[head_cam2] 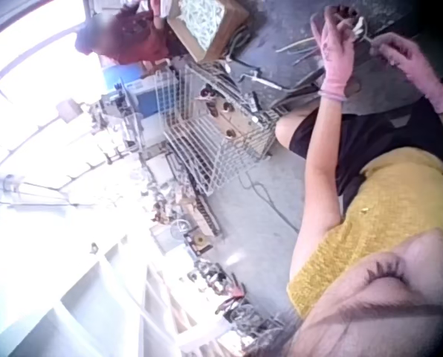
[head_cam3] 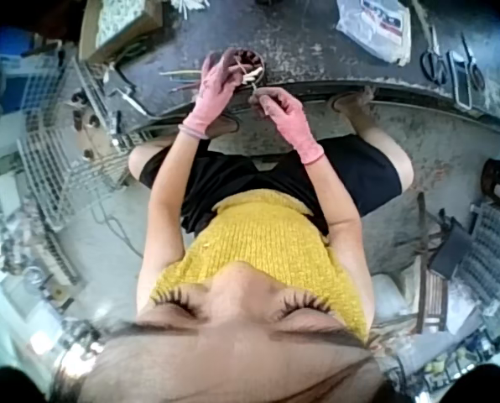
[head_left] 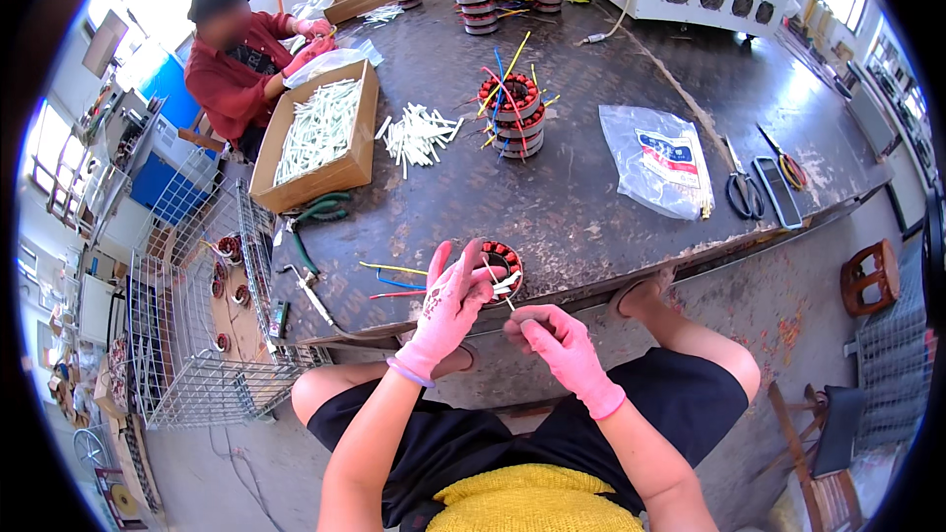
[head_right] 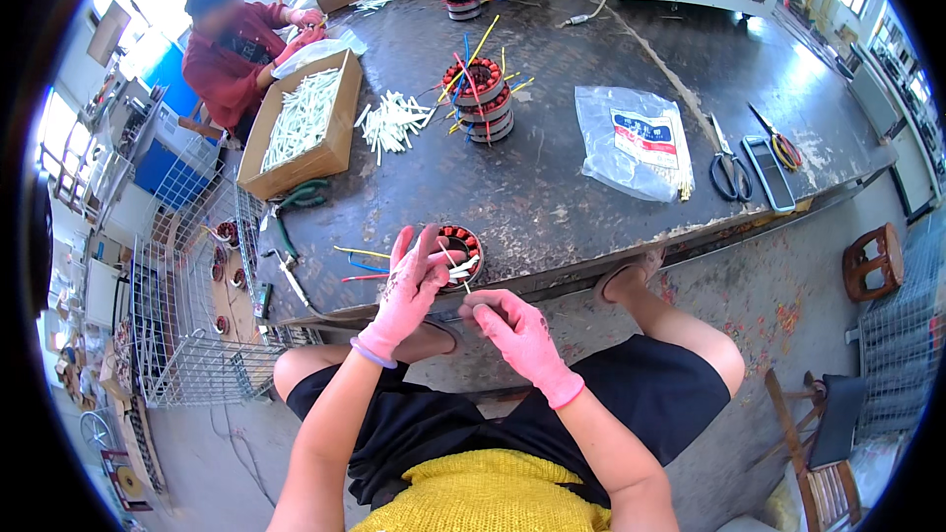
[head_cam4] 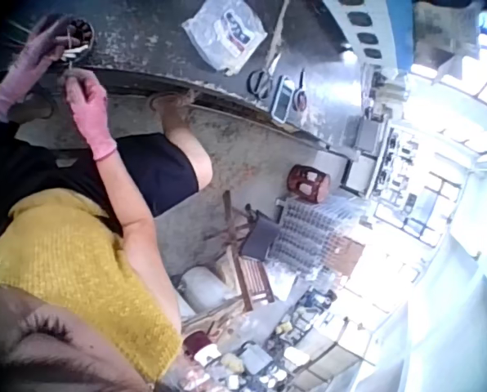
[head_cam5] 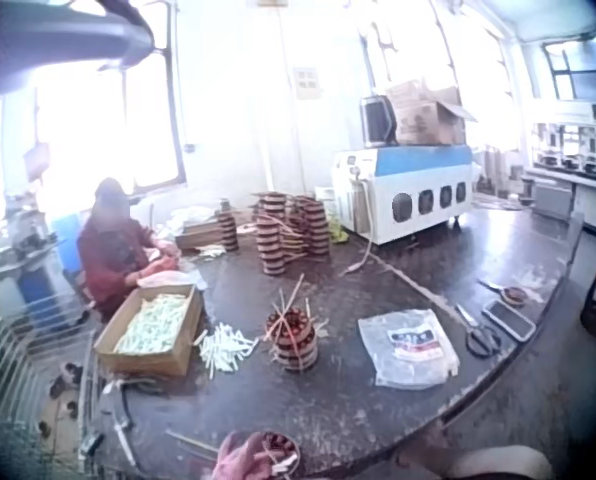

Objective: The person inserts plastic insulation strips into the slots of a motor stator and winds colored wires through the core. They use a pair of scissors to trim wire ends and handle the components at a workbench.

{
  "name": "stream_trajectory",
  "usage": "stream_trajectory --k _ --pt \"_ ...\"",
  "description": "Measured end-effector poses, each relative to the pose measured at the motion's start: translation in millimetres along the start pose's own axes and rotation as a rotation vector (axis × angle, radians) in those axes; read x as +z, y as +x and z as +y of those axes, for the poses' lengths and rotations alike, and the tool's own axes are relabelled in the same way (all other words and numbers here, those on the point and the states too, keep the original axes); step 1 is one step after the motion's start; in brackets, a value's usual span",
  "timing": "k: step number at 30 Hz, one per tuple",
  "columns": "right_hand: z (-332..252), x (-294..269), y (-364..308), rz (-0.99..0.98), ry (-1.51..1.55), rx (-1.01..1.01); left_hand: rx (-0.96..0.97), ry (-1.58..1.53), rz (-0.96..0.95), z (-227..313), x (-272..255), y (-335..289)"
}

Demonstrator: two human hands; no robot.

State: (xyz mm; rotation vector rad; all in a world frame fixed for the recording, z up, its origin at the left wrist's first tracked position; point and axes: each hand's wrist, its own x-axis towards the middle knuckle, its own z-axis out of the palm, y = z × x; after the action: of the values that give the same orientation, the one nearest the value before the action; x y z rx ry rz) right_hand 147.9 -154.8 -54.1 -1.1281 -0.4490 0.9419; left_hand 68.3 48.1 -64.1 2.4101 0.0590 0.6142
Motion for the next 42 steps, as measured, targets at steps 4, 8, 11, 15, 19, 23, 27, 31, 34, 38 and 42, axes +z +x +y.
stream_trajectory --k 4,8,11,15,19,23,27,31,34,38,42 --pt "-8.7 -4.5 12.9 -0.155 0.183 -0.039 -0.122 -0.166 -0.026 -1.0 -0.3 -2.7" --pt "-10.2 3.9 23.8 -0.022 0.029 -0.051 -0.064 -0.037 0.029 -1.2 0.2 2.6" --pt "-6.8 2.9 29.4 0.023 -0.026 -0.033 -0.074 -0.036 0.090 1.4 3.4 0.6" --pt "-5.5 3.1 28.5 0.024 -0.082 0.011 0.024 0.049 0.120 1.7 4.0 1.5" --pt "-7.8 7.4 28.4 0.034 -0.164 0.060 0.080 0.106 0.173 1.0 5.9 2.4" --pt "-10.3 10.3 28.0 0.026 -0.198 0.086 0.116 0.129 0.182 0.5 6.2 3.0" --pt "-8.6 14.2 30.5 0.081 -0.258 0.093 0.127 0.119 0.187 -1.7 7.1 2.2" --pt "-4.2 15.8 33.0 0.115 -0.306 0.074 0.112 0.115 0.194 -4.5 8.2 -0.3" --pt "-3.5 20.6 37.2 0.153 -0.331 0.043 0.116 0.108 0.190 -7.0 7.4 -2.3" --pt "10.6 15.1 51.0 0.228 -0.300 0.017 0.119 0.079 0.168 -3.3 7.3 2.2" --pt "6.5 7.8 53.8 0.210 -0.427 0.059 0.093 0.053 0.186 -0.1 7.7 3.0"
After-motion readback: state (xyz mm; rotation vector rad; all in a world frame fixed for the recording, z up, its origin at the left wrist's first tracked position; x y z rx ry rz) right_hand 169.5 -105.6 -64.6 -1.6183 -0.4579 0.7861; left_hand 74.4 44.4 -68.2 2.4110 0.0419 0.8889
